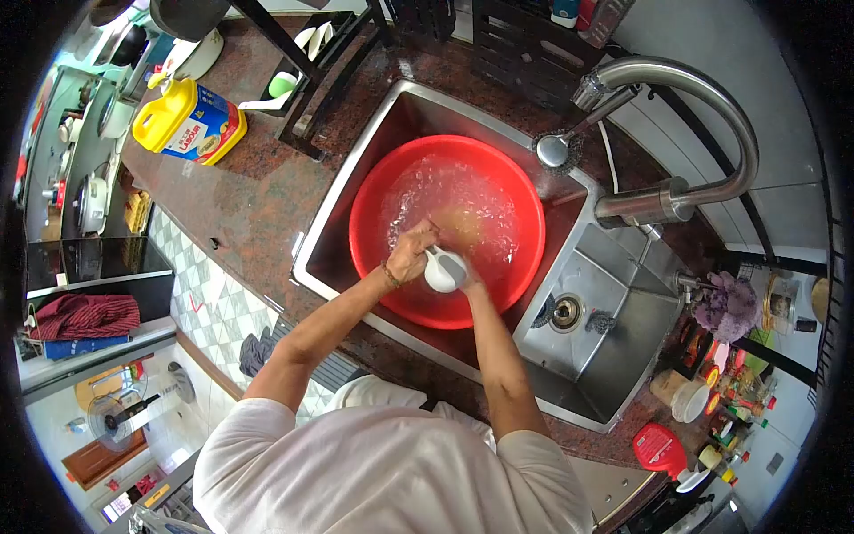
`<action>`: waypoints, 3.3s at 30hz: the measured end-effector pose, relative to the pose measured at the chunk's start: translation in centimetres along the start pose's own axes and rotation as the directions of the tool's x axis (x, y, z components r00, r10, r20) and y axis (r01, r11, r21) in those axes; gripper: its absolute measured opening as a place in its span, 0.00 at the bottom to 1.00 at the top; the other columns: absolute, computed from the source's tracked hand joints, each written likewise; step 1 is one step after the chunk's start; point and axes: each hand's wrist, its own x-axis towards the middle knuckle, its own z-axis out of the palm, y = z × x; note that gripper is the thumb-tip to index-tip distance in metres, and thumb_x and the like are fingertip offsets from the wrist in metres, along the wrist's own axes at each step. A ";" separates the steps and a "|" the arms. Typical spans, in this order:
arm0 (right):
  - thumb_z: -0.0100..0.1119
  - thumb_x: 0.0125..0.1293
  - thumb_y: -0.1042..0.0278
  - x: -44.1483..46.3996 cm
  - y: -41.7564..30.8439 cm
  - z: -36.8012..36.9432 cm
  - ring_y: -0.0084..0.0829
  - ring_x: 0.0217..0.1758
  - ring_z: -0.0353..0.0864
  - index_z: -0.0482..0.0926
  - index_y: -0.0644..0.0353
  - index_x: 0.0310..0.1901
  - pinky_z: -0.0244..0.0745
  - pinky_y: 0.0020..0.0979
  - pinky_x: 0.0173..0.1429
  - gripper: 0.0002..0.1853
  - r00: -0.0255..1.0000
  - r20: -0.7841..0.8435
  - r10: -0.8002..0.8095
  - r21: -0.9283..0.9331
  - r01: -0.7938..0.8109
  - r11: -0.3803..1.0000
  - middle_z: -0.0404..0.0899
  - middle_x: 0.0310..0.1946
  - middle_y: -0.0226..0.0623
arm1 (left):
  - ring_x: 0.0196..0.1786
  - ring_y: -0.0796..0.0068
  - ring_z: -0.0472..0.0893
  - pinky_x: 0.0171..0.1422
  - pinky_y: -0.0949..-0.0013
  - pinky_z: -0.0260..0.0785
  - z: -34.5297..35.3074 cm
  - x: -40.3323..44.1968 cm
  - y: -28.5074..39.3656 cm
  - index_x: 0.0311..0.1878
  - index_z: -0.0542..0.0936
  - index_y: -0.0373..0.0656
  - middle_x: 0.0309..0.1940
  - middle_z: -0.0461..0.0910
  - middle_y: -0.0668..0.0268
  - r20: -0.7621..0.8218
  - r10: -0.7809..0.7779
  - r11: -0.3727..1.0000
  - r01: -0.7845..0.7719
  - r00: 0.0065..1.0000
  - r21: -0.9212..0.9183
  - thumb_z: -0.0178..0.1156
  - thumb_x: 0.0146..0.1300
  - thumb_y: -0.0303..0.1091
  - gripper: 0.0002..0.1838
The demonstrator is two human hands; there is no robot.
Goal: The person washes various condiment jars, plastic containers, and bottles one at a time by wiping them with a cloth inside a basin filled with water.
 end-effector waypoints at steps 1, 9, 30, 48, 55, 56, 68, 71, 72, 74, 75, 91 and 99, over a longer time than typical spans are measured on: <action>0.54 0.58 0.48 -0.6 -1.9 -0.1 0.32 0.41 0.79 0.73 0.53 0.54 0.76 0.32 0.37 0.25 0.991 -0.014 0.133 -0.223 -0.133 0.966 0.78 0.44 0.36 | 0.31 0.61 0.74 0.33 0.67 0.65 -0.4 0.1 1.3 0.28 0.74 0.39 0.27 0.71 0.59 -0.012 0.069 0.990 -0.067 0.998 0.127 0.55 0.44 0.16 0.08; 0.47 0.64 0.66 -2.6 -10.4 3.1 0.23 0.25 0.76 0.80 0.56 0.38 0.73 0.27 0.29 0.11 0.611 -0.701 -0.367 -0.661 -0.363 0.657 0.77 0.22 0.32 | 0.48 0.63 0.79 0.48 0.65 0.70 -2.4 0.9 4.1 0.52 0.75 0.41 0.41 0.78 0.52 -0.262 -0.436 0.863 0.483 0.861 0.149 0.53 0.49 0.19 0.23; 0.55 0.57 0.64 -3.8 -6.1 1.7 0.38 0.23 0.78 0.79 0.59 0.31 0.71 0.40 0.27 0.08 0.676 -0.322 -0.662 -0.788 0.196 0.584 0.78 0.19 0.39 | 0.30 0.80 0.75 0.31 0.78 0.66 -0.9 -0.2 -0.5 0.47 0.76 0.31 0.34 0.79 0.64 -0.206 -0.580 0.804 0.513 0.788 -0.302 0.55 0.40 0.15 0.24; 0.55 0.55 0.64 -5.7 -11.9 13.3 0.49 0.47 0.75 0.79 0.55 0.41 0.70 0.50 0.49 0.12 0.793 0.057 -0.606 -0.995 -0.003 -0.097 0.74 0.45 0.48 | 0.38 0.75 0.75 0.46 0.73 0.68 0.9 -1.7 3.4 0.41 0.74 0.38 0.33 0.76 0.66 -0.188 -0.702 0.567 0.378 0.687 -0.732 0.44 0.66 0.42 0.16; 0.54 0.53 0.64 -8.6 -10.6 14.0 0.48 0.42 0.77 0.80 0.55 0.35 0.73 0.46 0.45 0.10 0.893 0.032 -0.449 -0.987 -0.042 -0.155 0.76 0.40 0.47 | 0.38 0.72 0.75 0.44 0.68 0.70 1.0 -0.7 4.6 0.52 0.71 0.43 0.37 0.75 0.60 -0.180 -0.736 0.529 0.389 0.652 -0.754 0.38 0.67 0.60 0.29; 0.54 0.53 0.62 -9.0 -10.6 13.6 0.47 0.41 0.78 0.80 0.53 0.34 0.73 0.46 0.43 0.09 0.891 -0.030 -0.453 -0.998 -0.053 -0.038 0.76 0.40 0.45 | 0.37 0.72 0.75 0.43 0.69 0.70 1.3 -0.8 4.8 0.52 0.70 0.43 0.37 0.75 0.60 -0.160 -0.710 0.536 0.379 0.686 -0.755 0.38 0.66 0.61 0.30; 0.59 0.56 0.60 -9.3 -16.3 12.0 0.42 0.47 0.75 0.80 0.55 0.37 0.70 0.42 0.48 0.11 0.677 0.016 -0.736 -0.986 0.134 0.102 0.77 0.38 0.43 | 0.37 0.70 0.77 0.45 0.69 0.69 0.3 0.3 4.8 0.53 0.68 0.34 0.40 0.77 0.55 -0.028 -0.634 0.501 0.382 0.773 -0.777 0.32 0.65 0.65 0.38; 0.54 0.59 0.60 -7.0 -15.0 13.1 0.55 0.46 0.72 0.79 0.56 0.39 0.72 0.46 0.49 0.12 0.750 0.158 -0.642 -0.965 -0.021 -0.262 0.73 0.40 0.49 | 0.43 0.64 0.77 0.54 0.63 0.67 0.9 0.5 4.1 0.54 0.67 0.34 0.45 0.76 0.52 -0.037 -0.618 0.433 0.300 0.786 -0.850 0.32 0.64 0.66 0.39; 0.57 0.55 0.64 -6.7 -13.9 13.6 0.47 0.43 0.74 0.80 0.55 0.36 0.69 0.49 0.44 0.09 0.732 0.138 -0.668 -0.976 -0.015 -0.219 0.72 0.37 0.45 | 0.47 0.62 0.77 0.57 0.61 0.66 0.8 0.8 3.7 0.54 0.66 0.34 0.47 0.75 0.51 -0.052 -0.603 0.406 0.251 0.796 -0.879 0.32 0.64 0.67 0.40; 0.58 0.54 0.64 -6.9 -11.5 14.0 0.46 0.42 0.74 0.80 0.56 0.34 0.70 0.49 0.43 0.08 0.739 0.154 -0.656 -0.967 -0.026 -0.255 0.72 0.35 0.44 | 0.52 0.58 0.75 0.61 0.58 0.64 0.1 1.1 5.0 0.56 0.64 0.33 0.50 0.73 0.50 0.021 -0.624 0.278 0.246 0.781 -0.929 0.32 0.63 0.67 0.41; 0.58 0.54 0.65 -7.3 -10.6 13.9 0.46 0.42 0.74 0.80 0.57 0.34 0.70 0.49 0.43 0.08 0.744 0.156 -0.650 -0.962 -0.036 -0.272 0.71 0.34 0.44 | 0.55 0.56 0.73 0.63 0.56 0.62 -0.2 1.2 5.7 0.57 0.62 0.33 0.52 0.72 0.49 0.063 -0.631 0.207 0.246 0.773 -0.947 0.32 0.63 0.67 0.41; 0.55 0.60 0.59 -1.6 -5.6 -0.5 0.30 0.35 0.79 0.80 0.56 0.40 0.72 0.32 0.44 0.12 0.874 -0.444 -0.199 -0.623 -0.141 0.770 0.80 0.35 0.33 | 0.24 0.80 0.73 0.29 0.77 0.66 -1.0 0.8 4.3 0.33 0.77 0.35 0.22 0.77 0.66 -0.131 -0.709 0.622 0.526 0.693 -0.580 0.55 0.58 0.29 0.07; 0.55 0.62 0.61 -5.1 -12.2 12.2 0.36 0.31 0.78 0.78 0.58 0.35 0.70 0.36 0.33 0.10 0.583 0.064 -0.810 -0.992 0.126 0.012 0.79 0.37 0.39 | 0.15 0.86 0.65 0.17 0.79 0.53 1.9 0.7 2.1 0.24 0.74 0.43 0.16 0.70 0.72 -0.294 -0.612 0.746 0.411 0.734 -0.525 0.53 0.62 0.34 0.11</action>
